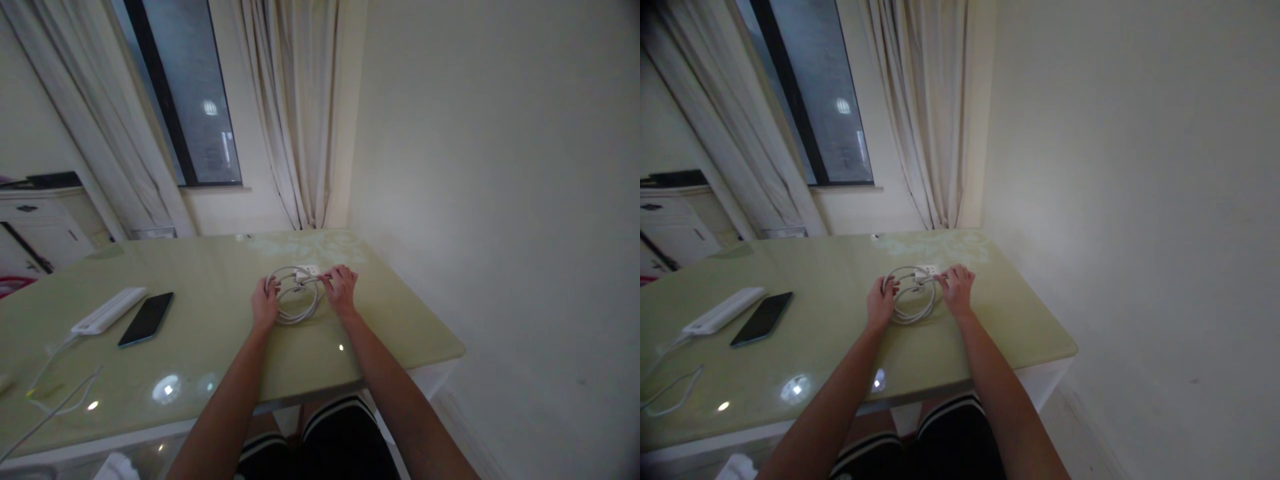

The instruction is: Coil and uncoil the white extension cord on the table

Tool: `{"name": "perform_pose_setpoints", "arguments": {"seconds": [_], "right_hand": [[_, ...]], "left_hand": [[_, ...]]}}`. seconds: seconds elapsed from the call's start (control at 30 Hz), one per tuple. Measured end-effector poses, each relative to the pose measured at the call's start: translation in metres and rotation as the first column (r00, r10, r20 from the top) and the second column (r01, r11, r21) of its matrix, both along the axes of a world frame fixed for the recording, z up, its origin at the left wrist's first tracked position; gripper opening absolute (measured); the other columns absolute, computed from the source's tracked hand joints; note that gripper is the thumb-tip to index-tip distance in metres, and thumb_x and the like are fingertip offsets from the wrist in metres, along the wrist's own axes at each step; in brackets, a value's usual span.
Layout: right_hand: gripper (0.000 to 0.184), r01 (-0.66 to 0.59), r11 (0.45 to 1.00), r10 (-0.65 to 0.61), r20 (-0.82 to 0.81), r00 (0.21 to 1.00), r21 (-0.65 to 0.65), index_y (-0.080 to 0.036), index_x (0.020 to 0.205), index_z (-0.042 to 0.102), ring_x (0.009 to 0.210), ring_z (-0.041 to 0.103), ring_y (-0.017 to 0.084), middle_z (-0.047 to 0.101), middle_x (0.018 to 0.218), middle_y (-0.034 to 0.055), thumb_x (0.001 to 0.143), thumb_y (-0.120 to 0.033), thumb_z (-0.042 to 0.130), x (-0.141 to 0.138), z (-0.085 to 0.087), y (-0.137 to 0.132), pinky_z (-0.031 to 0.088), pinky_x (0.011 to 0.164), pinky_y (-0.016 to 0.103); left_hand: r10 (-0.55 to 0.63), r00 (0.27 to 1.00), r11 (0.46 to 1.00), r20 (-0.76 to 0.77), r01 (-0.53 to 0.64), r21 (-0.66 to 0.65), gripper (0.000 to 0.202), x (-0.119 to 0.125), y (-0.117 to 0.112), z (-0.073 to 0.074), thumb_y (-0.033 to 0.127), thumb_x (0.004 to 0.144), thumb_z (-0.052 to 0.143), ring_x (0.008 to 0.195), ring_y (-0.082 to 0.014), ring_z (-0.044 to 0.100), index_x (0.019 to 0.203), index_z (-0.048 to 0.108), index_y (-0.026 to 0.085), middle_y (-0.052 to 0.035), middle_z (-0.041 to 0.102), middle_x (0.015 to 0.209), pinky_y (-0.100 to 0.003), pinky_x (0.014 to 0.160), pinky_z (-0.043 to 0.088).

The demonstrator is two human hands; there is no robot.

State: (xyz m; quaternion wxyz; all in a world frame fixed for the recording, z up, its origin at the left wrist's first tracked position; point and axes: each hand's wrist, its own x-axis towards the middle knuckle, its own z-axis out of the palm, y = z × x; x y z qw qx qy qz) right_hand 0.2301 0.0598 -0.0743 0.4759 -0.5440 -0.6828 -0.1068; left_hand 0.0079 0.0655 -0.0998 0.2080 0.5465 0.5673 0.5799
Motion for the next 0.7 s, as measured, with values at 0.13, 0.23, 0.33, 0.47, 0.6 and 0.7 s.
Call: {"name": "perform_pose_setpoints", "arguments": {"seconds": [0.13,0.23,0.33,0.47,0.6,0.7], "right_hand": [[0.046,0.042,0.998,-0.031,-0.192,0.981,0.051,-0.017,0.085,0.067,0.095,0.055,0.019,0.062,0.092,0.0059,0.103,-0.053,0.046,0.007,-0.001,0.003,0.031,0.092,0.033],[0.049,0.025,0.996,0.000,-0.288,0.958,0.080,-0.016,0.083,0.067,0.091,0.056,0.018,0.062,0.091,0.0052,0.103,-0.056,0.046,0.005,-0.003,0.004,0.032,0.092,0.033],[0.052,-0.027,0.996,0.058,-0.356,0.933,0.090,-0.016,0.080,0.067,0.086,0.056,0.016,0.062,0.088,0.0043,0.100,-0.060,0.048,0.002,-0.004,0.005,0.035,0.091,0.032],[0.055,-0.166,0.982,0.189,-0.461,0.867,0.089,-0.016,0.075,0.066,0.078,0.054,0.015,0.059,0.081,0.0021,0.095,-0.066,0.053,-0.003,-0.004,0.005,0.039,0.080,0.029],[0.053,-0.293,0.951,0.293,-0.587,0.755,0.097,-0.016,0.073,0.064,0.074,0.051,0.013,0.056,0.079,0.0009,0.090,-0.066,0.059,-0.005,-0.002,0.007,0.041,0.073,0.026],[0.056,-0.228,0.967,0.236,-0.752,0.616,0.116,-0.015,0.078,0.062,0.076,0.051,0.013,0.057,0.079,0.0013,0.088,-0.070,0.056,0.001,-0.003,0.016,0.040,0.073,0.025]], "left_hand": [[-0.042,0.999,0.999,-0.003,0.042,-0.031,0.035,0.001,0.001,-0.001,0.046,0.096,0.044,0.068,-0.0173,0.066,0.105,0.062,0.017,-0.0095,0.075,0.092,-0.031,0.069,0.054],[-0.073,0.997,0.997,0.015,0.074,-0.028,0.034,0.002,0.000,-0.003,0.044,0.094,0.048,0.069,-0.0169,0.066,0.109,0.062,0.017,-0.0097,0.074,0.094,-0.030,0.064,0.056],[-0.133,0.988,0.990,0.079,0.135,-0.030,0.033,0.005,-0.002,-0.003,0.043,0.088,0.058,0.068,-0.0164,0.065,0.109,0.062,0.017,-0.0089,0.072,0.094,-0.027,0.055,0.057],[-0.154,0.968,0.987,0.200,0.160,-0.017,0.032,0.010,-0.001,-0.002,0.041,0.088,0.061,0.061,-0.0131,0.062,0.109,0.061,0.018,-0.0057,0.071,0.086,-0.026,0.054,0.058],[-0.119,0.959,0.989,0.258,0.136,-0.050,0.026,0.011,0.000,-0.005,0.037,0.092,0.059,0.061,-0.0117,0.062,0.109,0.059,0.018,-0.0057,0.070,0.089,-0.026,0.055,0.059],[-0.058,0.971,0.991,0.231,0.084,-0.104,0.023,0.009,0.002,-0.009,0.034,0.093,0.060,0.063,-0.0121,0.064,0.109,0.059,0.018,-0.0063,0.069,0.093,-0.025,0.055,0.058]]}}
